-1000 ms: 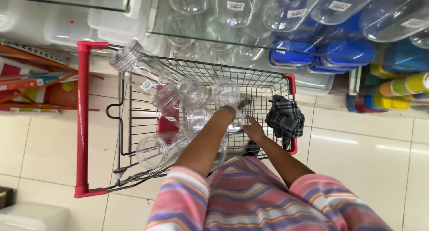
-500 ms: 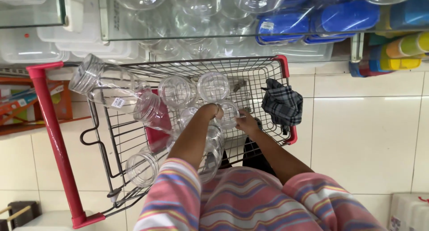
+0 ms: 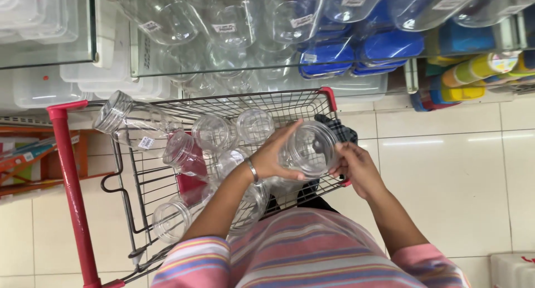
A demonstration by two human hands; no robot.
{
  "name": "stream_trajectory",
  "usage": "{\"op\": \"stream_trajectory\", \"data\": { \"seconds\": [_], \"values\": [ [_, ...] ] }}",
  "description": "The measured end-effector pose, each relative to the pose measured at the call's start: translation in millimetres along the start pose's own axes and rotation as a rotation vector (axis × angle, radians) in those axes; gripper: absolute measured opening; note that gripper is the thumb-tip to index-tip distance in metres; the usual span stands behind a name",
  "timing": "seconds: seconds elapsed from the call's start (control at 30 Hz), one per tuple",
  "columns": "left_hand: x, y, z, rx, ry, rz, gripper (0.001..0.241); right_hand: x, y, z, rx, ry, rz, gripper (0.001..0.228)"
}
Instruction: Picking up glass and plastic storage jars from store shelves, inspecting them, cleaning them with a cloth, and placing them into a shopping cart.
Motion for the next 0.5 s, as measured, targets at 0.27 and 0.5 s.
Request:
{"op": "stream_trajectory", "data": {
  "seconds": [0.27, 0.5],
  "values": [
    [-2, 65, -86, 0.681, -0.418, 0.396, 0.095, -96, -62, 37, 0.485, -0.652, 0.096, 0.051],
    [24, 42, -69, 0.691, -0.683, 0.671, 0.078, -128, -88, 75, 1.271, -0.663, 0.164, 0.042]
  ]
}}
Point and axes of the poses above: each hand's wrist, its own x-axis away from the middle knuckle, its own y-axis out of the palm, z = x × y, the point moved 6 cm from there along -x, towards the middle knuckle, and after that the axes turned 13 degrees about z, right-handed, at the moved point
